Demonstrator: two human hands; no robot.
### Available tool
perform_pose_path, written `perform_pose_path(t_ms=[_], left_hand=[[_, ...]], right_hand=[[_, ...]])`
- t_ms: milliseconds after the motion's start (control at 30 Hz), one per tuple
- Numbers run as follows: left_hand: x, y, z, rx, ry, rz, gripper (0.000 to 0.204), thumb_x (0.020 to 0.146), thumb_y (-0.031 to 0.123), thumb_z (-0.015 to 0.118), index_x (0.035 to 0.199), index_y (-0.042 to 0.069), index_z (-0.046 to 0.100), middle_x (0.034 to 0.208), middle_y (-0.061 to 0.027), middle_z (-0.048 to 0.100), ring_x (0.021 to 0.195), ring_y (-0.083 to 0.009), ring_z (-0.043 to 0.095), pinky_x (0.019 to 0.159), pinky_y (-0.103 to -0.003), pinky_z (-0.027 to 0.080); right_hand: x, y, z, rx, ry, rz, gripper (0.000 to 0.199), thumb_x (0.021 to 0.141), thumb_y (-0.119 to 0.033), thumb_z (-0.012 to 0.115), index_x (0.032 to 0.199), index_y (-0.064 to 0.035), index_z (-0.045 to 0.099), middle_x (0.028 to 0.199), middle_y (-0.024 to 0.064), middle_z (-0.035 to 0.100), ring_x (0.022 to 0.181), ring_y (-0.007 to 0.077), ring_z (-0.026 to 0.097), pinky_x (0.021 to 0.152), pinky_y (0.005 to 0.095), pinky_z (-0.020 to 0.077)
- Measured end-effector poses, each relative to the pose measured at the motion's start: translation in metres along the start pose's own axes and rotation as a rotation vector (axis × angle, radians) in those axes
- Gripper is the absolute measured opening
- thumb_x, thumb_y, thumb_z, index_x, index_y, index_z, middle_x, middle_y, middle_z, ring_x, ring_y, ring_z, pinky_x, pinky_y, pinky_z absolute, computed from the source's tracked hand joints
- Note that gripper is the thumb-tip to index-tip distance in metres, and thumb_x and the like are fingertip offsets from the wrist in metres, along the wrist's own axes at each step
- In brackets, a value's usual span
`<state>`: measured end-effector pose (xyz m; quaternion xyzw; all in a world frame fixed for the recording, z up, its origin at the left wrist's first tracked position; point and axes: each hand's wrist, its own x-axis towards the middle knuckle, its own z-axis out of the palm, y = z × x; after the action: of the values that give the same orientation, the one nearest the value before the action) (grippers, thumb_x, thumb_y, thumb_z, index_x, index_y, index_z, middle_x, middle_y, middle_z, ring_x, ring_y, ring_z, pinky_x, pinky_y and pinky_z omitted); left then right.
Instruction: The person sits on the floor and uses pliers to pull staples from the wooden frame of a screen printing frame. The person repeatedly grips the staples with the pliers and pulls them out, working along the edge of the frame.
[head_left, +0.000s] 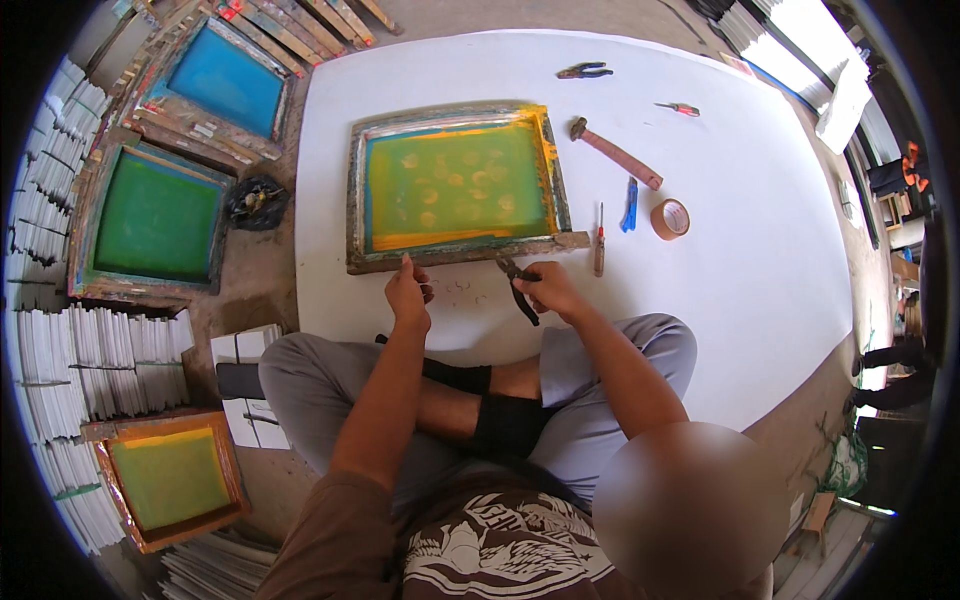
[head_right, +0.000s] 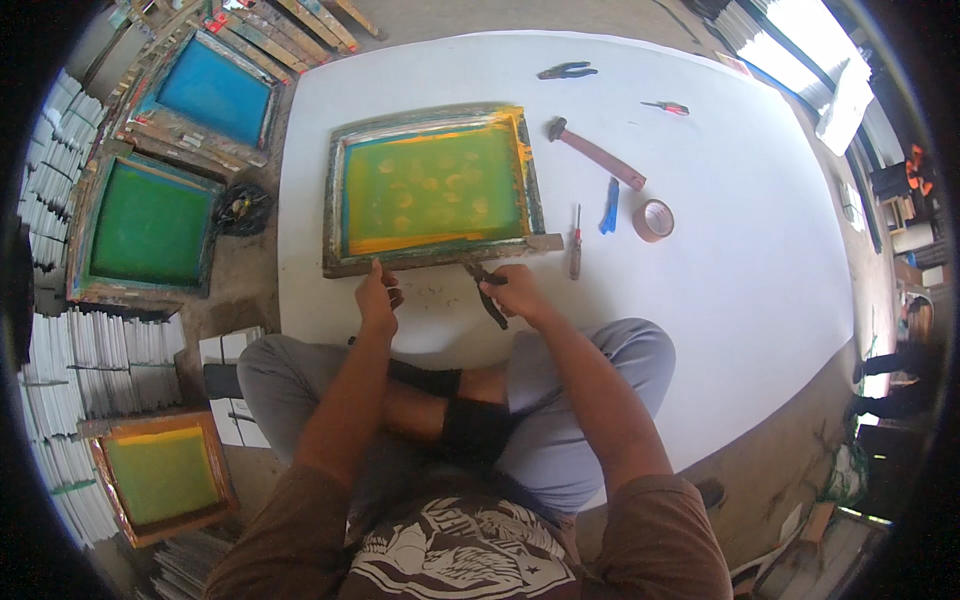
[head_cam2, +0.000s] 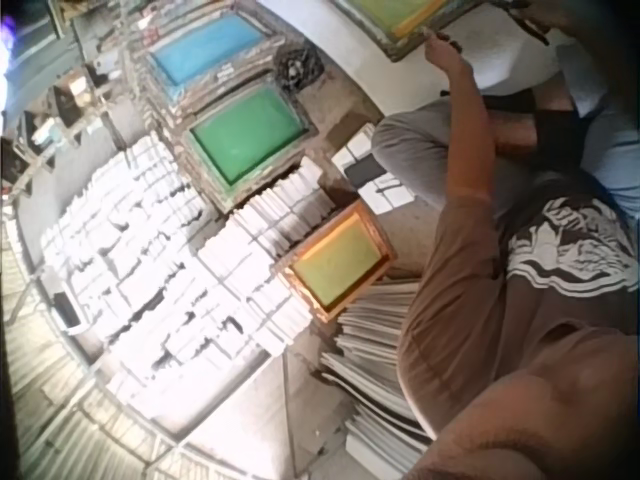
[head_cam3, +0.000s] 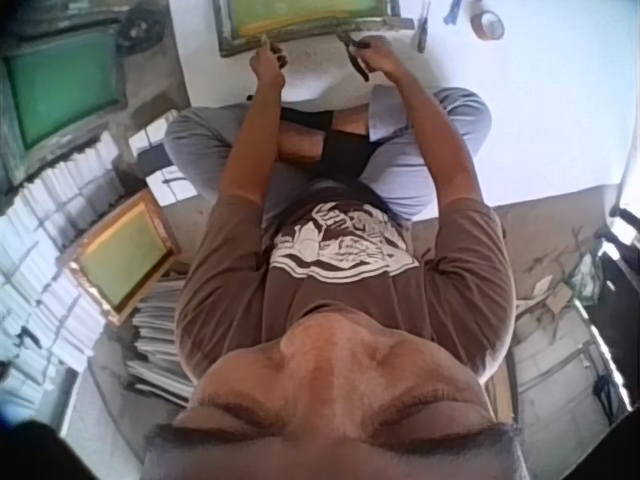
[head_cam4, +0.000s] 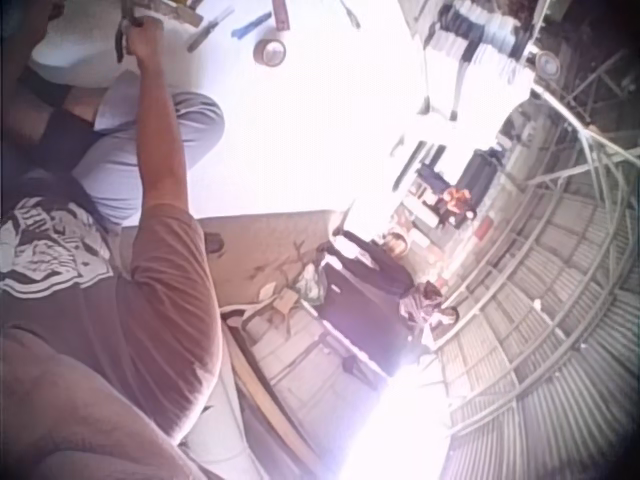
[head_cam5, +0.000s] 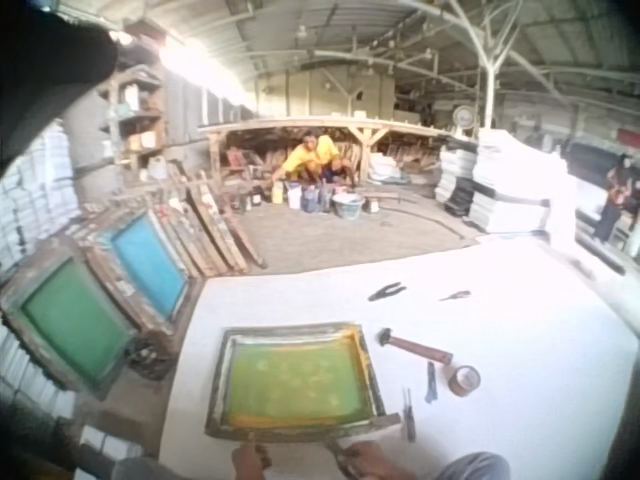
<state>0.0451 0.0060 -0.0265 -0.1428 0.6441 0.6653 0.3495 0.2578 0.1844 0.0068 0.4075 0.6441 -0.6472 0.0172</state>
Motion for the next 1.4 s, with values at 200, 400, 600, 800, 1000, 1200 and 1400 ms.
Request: perform_pose_path(t_ms=[200, 400, 600, 800, 1000, 1200, 1400], left_hand=[[-0.022, 0.006, 0.052, 0.824, -0.216, 1.013, 0.028, 0.094, 0.032, 0.072, 0.099, 0.004, 0.075, 0.091, -0.012, 0.072, 0.082, -0.028, 0.066, 0.078, -0.04, 0.05], [-0.017, -0.005, 0.104, 1.175, -0.371, 1.224, 0.017, 0.089, 0.021, 0.071, 0.101, 0.009, 0.076, 0.103, -0.007, 0.071, 0.103, -0.0311, 0.061, 0.088, -0.046, 0.049], [-0.01, -0.012, 0.12, 1.386, -0.519, 1.25, 0.024, 0.093, 0.017, 0.065, 0.115, 0.014, 0.072, 0.116, -0.0066, 0.064, 0.113, -0.0307, 0.056, 0.099, -0.048, 0.043], [-0.009, -0.003, 0.117, 1.339, -0.676, 1.117, 0.028, 0.091, 0.012, 0.065, 0.119, 0.015, 0.07, 0.122, -0.0111, 0.061, 0.117, -0.0343, 0.056, 0.1, -0.049, 0.043], [-0.003, -0.002, 0.124, 1.312, -0.705, 1.158, 0.026, 0.09, 0.012, 0.067, 0.116, 0.014, 0.068, 0.117, -0.0099, 0.059, 0.113, -0.0333, 0.057, 0.098, -0.049, 0.043], [0.001, -0.001, 0.132, 1.329, -0.713, 1.056, 0.018, 0.087, 0.014, 0.067, 0.106, 0.013, 0.066, 0.115, -0.0101, 0.059, 0.111, -0.0348, 0.058, 0.095, -0.05, 0.043], [0.03, -0.001, 0.14, 1.256, -0.862, 0.792, 0.022, 0.084, 0.019, 0.063, 0.103, 0.009, 0.065, 0.108, -0.0131, 0.064, 0.106, -0.034, 0.06, 0.094, -0.048, 0.043]], right_hand=[[-0.009, -0.005, -0.007, 0.278, 0.244, 0.142, 0.026, 0.094, -0.025, 0.072, 0.091, -0.0008, 0.064, 0.066, 0.0028, 0.053, 0.052, 0.0123, 0.054, 0.045, 0.0303, 0.0475], [-0.009, 0.014, -0.008, 0.321, 0.195, 0.195, 0.028, 0.095, -0.031, 0.072, 0.084, -0.0074, 0.06, 0.066, -0.0017, 0.05, 0.053, 0.0117, 0.052, 0.05, 0.0325, 0.0505], [0.001, 0.018, -0.005, 0.38, 0.188, 0.211, 0.028, 0.094, -0.03, 0.072, 0.084, -0.0066, 0.061, 0.066, -0.0013, 0.051, 0.053, 0.0114, 0.052, 0.049, 0.0314, 0.0496], [0.008, 0.026, -0.004, 0.446, 0.186, 0.196, 0.026, 0.094, -0.027, 0.072, 0.086, -0.0044, 0.062, 0.066, -0.0011, 0.05, 0.051, 0.0111, 0.051, 0.045, 0.0304, 0.0457], [0.01, 0.02, 0.0, 0.532, 0.249, 0.172, 0.027, 0.092, -0.023, 0.074, 0.086, 0.0007, 0.062, 0.062, 0.0024, 0.049, 0.046, 0.0139, 0.048, 0.04, 0.0327, 0.0385], [0.004, 0.013, 0.0, 0.547, 0.254, 0.189, 0.026, 0.093, -0.021, 0.073, 0.084, -0.0008, 0.061, 0.064, 0.0007, 0.048, 0.046, 0.011, 0.046, 0.039, 0.0301, 0.0355], [0.007, 0.016, 0.001, 0.515, 0.218, 0.173, 0.026, 0.094, -0.024, 0.072, 0.084, -0.0025, 0.061, 0.064, -0.0004, 0.047, 0.047, 0.0111, 0.046, 0.042, 0.0291, 0.0385]])
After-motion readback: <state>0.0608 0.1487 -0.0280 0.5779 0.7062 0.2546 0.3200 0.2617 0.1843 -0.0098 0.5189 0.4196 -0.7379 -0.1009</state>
